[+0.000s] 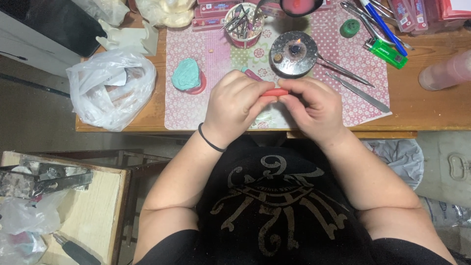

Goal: The person is applying red baseplate wax to a dental cast, shaping it with fingers and dental tools to create a denture base.

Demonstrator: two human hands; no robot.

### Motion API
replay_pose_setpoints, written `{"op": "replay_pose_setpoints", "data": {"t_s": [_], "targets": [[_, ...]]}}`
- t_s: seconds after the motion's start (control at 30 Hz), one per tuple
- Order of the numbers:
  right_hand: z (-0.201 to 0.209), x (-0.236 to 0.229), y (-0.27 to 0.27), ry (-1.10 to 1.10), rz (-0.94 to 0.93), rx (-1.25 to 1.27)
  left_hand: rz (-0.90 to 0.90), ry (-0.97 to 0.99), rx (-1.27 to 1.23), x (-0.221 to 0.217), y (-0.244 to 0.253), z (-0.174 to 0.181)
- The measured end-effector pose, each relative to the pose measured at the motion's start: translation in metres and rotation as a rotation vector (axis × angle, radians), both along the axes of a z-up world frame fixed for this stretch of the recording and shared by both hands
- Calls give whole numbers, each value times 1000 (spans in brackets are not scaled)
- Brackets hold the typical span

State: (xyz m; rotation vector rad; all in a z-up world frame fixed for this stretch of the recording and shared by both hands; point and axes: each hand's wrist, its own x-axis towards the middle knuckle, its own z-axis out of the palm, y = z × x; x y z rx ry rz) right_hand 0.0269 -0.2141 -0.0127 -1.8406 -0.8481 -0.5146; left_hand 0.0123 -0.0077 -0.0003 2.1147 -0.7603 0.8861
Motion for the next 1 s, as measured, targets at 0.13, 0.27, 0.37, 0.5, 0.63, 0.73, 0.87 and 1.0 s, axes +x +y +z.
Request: {"op": "replay_pose_setpoints", "data": {"t_s": [0.13, 0.27, 0.37, 0.5, 0.63, 0.73, 0.87, 1.0], "targets": [[-6, 2, -8, 177, 46, 135, -48, 83, -86, 2, 1, 2], [-6, 1, -9, 271, 93, 195, -66, 140, -120, -1, -5, 12], [1, -6, -3, 489, 198, 369, -93, 203, -181, -1, -7, 13], [-18, 3, -10, 648, 252, 543, -135, 210, -219, -1, -12, 17], [-20, 7, -11, 628, 256, 532, -145, 192, -203, -1, -12, 14], [-12, 5, -9, 631, 254, 511, -134, 161, -177, -1, -12, 12], [-10, 3, -9, 659, 296, 539, -98, 136, -171, 1, -13, 10], [-6, 2, -5, 593, 234, 488, -111, 147, -177, 4, -6, 6]]}}
